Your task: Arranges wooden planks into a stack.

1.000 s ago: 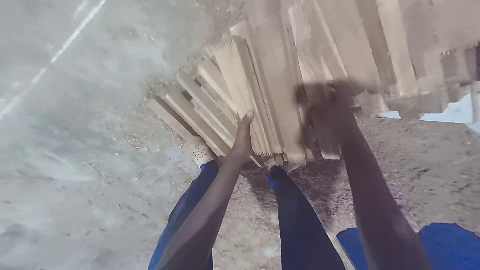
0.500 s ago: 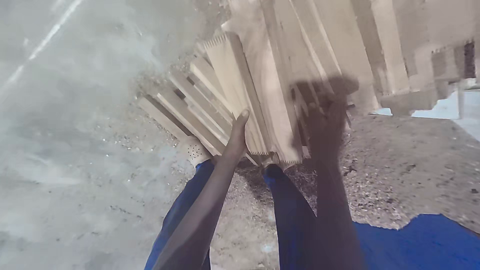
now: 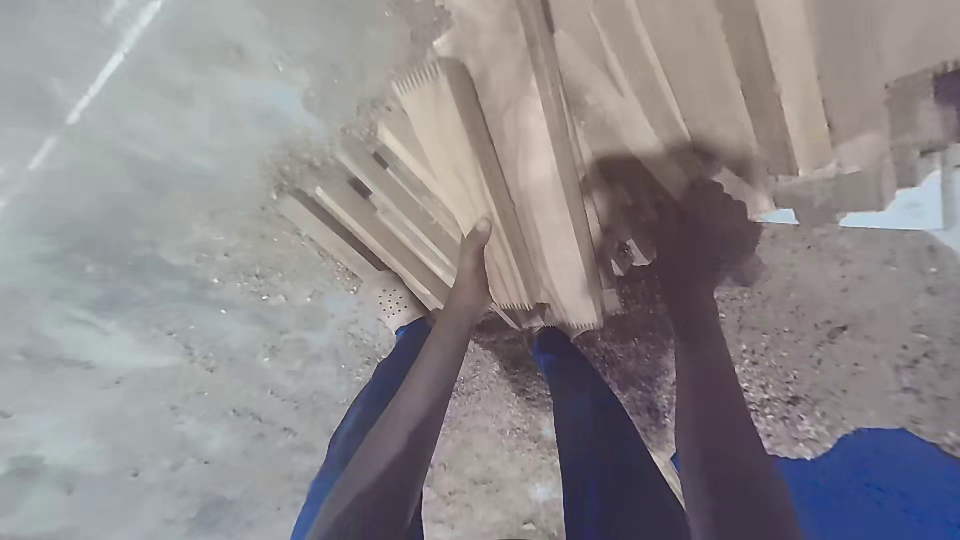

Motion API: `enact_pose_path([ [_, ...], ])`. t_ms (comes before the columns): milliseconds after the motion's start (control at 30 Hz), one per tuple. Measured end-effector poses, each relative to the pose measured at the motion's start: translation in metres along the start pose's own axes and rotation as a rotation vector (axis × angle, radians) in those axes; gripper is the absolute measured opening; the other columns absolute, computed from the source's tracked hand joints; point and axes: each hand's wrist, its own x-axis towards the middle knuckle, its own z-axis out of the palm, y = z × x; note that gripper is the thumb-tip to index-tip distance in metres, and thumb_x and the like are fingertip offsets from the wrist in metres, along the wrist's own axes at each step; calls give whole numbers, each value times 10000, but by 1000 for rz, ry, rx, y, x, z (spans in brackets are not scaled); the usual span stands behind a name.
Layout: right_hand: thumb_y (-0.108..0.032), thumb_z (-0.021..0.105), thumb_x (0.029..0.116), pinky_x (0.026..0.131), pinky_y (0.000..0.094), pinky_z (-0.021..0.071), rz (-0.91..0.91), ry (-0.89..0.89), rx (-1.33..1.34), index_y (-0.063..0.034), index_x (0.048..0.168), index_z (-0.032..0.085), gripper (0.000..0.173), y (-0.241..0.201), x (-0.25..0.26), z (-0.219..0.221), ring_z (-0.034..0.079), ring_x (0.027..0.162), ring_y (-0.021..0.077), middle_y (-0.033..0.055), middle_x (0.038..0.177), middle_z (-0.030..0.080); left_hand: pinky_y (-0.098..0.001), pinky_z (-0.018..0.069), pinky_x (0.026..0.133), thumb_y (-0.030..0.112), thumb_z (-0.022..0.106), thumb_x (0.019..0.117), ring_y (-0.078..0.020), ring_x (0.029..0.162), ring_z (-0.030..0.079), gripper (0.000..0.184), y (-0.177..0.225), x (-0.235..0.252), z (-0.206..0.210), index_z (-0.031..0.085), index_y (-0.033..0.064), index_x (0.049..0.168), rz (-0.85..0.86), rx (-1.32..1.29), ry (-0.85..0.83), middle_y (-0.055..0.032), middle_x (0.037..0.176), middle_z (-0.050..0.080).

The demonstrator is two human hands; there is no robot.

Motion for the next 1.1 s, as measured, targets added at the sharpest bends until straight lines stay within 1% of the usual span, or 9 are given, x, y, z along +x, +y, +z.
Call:
enact_pose_path([
  [233, -535, 549, 989, 956, 704, 408, 211, 52, 44, -85, 1377, 579, 595, -21, -13, -54, 574, 1216, 468, 270, 1294, 612, -304, 610, 802, 776, 649, 789, -65, 960, 695, 808, -5, 1, -4, 512, 241, 1378, -37, -15, -7, 51, 1106, 709],
  [300, -440, 574, 1015, 945, 551, 498, 233, 108, 234, -4, 1382, 542, 571, -9, -20, -82, 631, 1118, 349, 250, 1241, 631, -304, 617, 798, 752, 664, 791, -68, 963, 700, 827, -7, 1, -2, 463, 234, 1403, -40, -15, 6, 47, 1123, 704],
  [367, -350, 604, 1020, 844, 343, 561, 212, 204, 462, 22, 1334, 539, 491, 7, -25, -94, 648, 937, 133, 126, 1090, 654, -310, 612, 802, 773, 647, 794, -77, 978, 697, 853, -7, 0, -2, 448, 245, 1433, -41, 20, -5, 37, 1151, 697],
  [500, -176, 598, 999, 800, 181, 529, 203, 195, 677, 83, 1322, 506, 424, -12, -45, -107, 596, 877, -33, 33, 1049, 626, -310, 610, 813, 793, 670, 753, -80, 976, 695, 912, -7, 4, 0, 431, 235, 1434, -60, 8, 13, 33, 1137, 695],
  [700, -214, 698, 924, 732, 203, 584, 243, -28, 949, 7, 1225, 621, 381, -87, -93, -65, 652, 836, 1, -13, 988, 680, -308, 615, 807, 802, 640, 772, -62, 980, 695, 862, -10, 2, 2, 465, 247, 1409, -19, -9, 37, 54, 1134, 701],
  [800, -345, 693, 926, 922, 381, 509, 201, -47, 685, -52, 1266, 659, 451, -106, -108, -36, 593, 1085, 202, 143, 1195, 612, -287, 601, 834, 830, 406, 886, -21, 1025, 672, 728, -5, -2, 5, 498, 312, 1390, 15, -35, 84, 105, 1165, 688],
  [867, -490, 609, 984, 997, 420, 533, 89, 44, 544, -149, 1309, 663, 474, -102, -115, -9, 602, 1203, 245, 139, 1302, 620, -328, 598, 865, 798, 242, 947, -50, 1066, 661, 707, -6, 3, 10, 518, 308, 1376, 13, -160, 179, 84, 1177, 687],
  [1000, -320, 524, 1022, 1044, 545, 436, 47, -77, 568, -63, 1270, 666, 384, -103, -78, -37, 535, 1267, 349, 208, 1339, 592, -406, 597, 814, 751, 122, 982, -129, 996, 687, 730, -9, 14, 0, 625, 274, 1211, -119, -337, 189, 20, 1062, 716],
  [1100, -319, 475, 1052, 1070, 483, 438, 71, -88, 597, -21, 1363, 585, 445, -85, -8, -23, 546, 1267, 333, 244, 1342, 573, -373, 604, 781, 678, 130, 1028, -127, 944, 690, 672, -2, 14, 3, 615, 244, 1194, -203, -278, 258, 13, 1006, 708],
])
